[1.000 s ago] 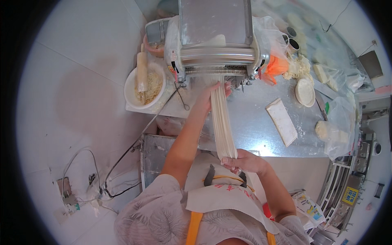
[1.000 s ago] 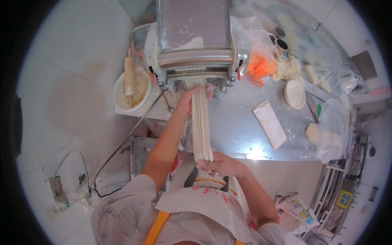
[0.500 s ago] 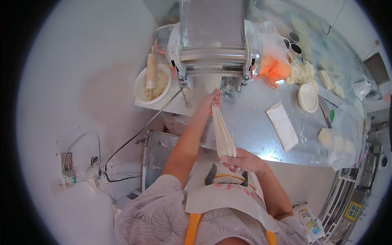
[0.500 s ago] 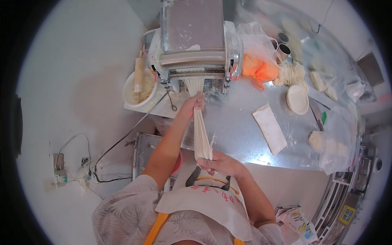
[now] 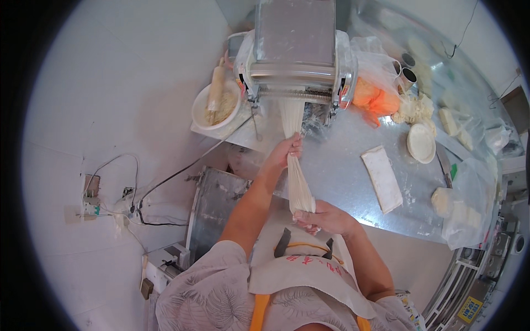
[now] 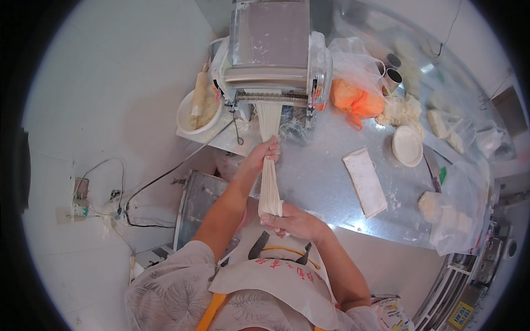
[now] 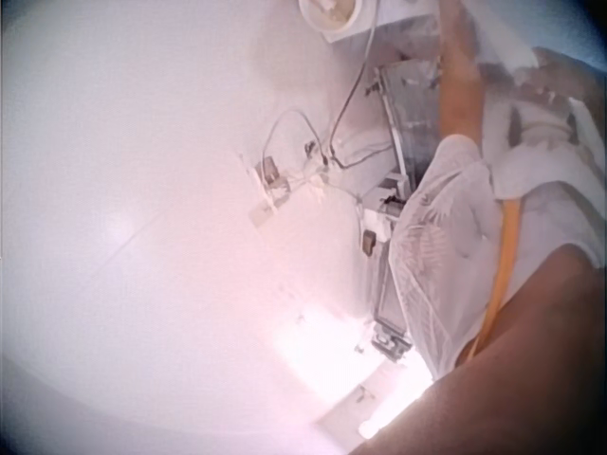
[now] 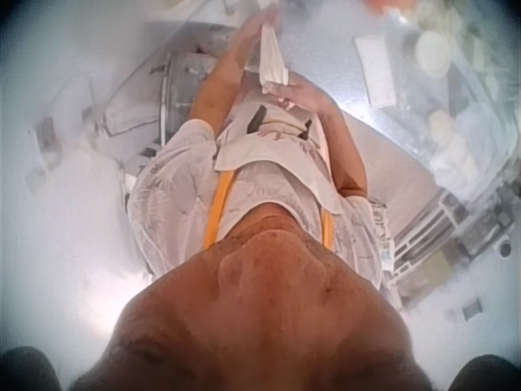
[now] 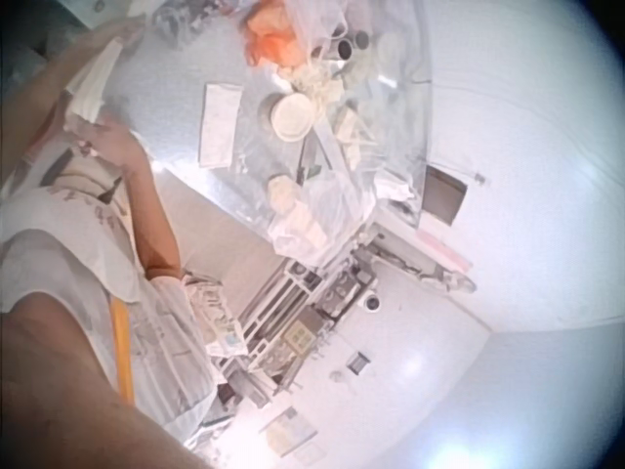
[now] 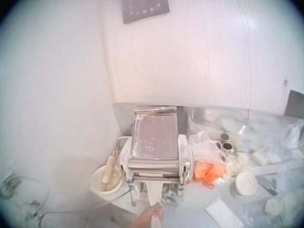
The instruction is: The person operates a pasta machine to extrude dough into noodles, then gathers, cuts, and packages the noodles into plastic bags. The person handles dough sheets, noodles, a knife, and plastic bags during the process.
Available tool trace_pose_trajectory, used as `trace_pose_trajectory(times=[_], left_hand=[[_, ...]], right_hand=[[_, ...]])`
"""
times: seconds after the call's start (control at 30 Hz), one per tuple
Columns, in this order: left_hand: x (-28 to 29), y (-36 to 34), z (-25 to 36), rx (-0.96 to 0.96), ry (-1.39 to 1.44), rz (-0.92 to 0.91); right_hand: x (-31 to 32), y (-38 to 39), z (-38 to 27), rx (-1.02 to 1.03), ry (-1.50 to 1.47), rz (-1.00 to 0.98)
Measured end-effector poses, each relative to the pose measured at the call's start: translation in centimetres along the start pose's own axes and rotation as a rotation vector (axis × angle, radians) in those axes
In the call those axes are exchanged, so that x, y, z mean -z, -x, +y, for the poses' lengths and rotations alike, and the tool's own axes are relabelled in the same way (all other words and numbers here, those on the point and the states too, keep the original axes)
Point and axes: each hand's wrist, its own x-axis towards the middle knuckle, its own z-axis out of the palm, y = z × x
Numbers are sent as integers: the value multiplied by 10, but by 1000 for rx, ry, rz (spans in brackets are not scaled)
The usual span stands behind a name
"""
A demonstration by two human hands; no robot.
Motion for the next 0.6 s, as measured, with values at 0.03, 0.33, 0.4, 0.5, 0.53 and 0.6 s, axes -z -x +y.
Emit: trace_pose_trajectory(times=[0.03,0.33,0.4,0.5,0.53,0.6], left_hand=[[-3,1,-3,7,-9,45],[12,22,-22,55,27,-49],[16,25,-26,75,57,-40],[19,32,-31,102,73,-8],[19,33,-32,111,73,7],[22,37,-35,126,81,9]], right_hand=[[1,1,-1,8,-8,-6],[-6,11,-9,-66,20,66],[-7,12,-8,-81,-12,88],[-7,11,-4,-94,-65,128],[-7,11,-5,-93,-78,142],[-10,12,-7,-99,-88,154]])
